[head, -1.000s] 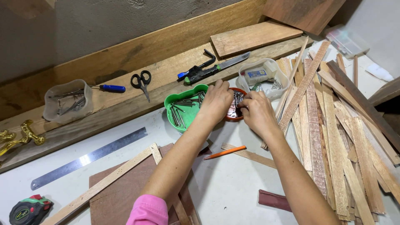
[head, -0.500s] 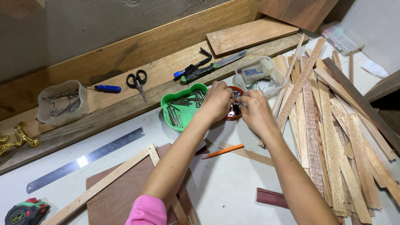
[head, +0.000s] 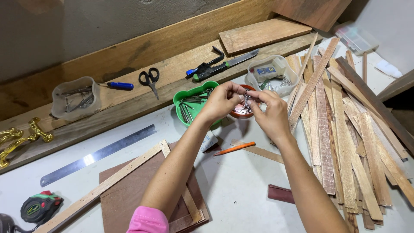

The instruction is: Measure, cut, sand, and hammer small wood strips together to create a rectangular frame.

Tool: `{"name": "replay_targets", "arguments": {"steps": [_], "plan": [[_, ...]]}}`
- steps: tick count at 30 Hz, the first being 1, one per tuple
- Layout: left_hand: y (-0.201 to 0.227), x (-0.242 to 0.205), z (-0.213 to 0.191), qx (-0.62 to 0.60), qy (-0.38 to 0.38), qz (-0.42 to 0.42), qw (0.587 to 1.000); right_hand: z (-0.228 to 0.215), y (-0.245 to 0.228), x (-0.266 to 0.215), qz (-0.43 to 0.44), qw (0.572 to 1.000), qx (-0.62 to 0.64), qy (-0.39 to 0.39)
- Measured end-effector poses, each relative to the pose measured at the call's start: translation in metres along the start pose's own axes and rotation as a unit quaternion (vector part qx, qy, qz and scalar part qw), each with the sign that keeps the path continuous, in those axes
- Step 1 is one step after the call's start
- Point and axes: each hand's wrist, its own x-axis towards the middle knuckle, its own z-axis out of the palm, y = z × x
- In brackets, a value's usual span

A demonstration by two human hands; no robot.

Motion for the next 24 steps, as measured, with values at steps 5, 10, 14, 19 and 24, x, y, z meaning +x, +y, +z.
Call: {"name": "replay_targets", "arguments": {"steps": [5,10,14,19,24], "plan": [[0.025,-0.038,-0.007,0.022,0.010,0.001,1.000,0.002,-0.031,-0.022,-0.028,0.999,0.039,0.012],[0.037,-0.089,-0.021,0.069,0.032,0.016,0.997,0.004,-0.068,-0.048,-0.100,0.992,0.068,0.020],[0.046,-0.141,-0.031,0.070,0.049,0.022,0.996,0.006,-0.103,-0.072,-0.090,0.991,0.086,-0.047],[0.064,-0.219,-0.036,0.104,0.092,-0.023,0.990,0.017,-0.137,-0.115,-0.095,0.984,0.119,-0.089],[0.056,-0.289,-0.036,0.071,0.124,-0.022,0.990,0.032,-0.167,-0.162,-0.110,0.973,0.152,-0.132]]}}
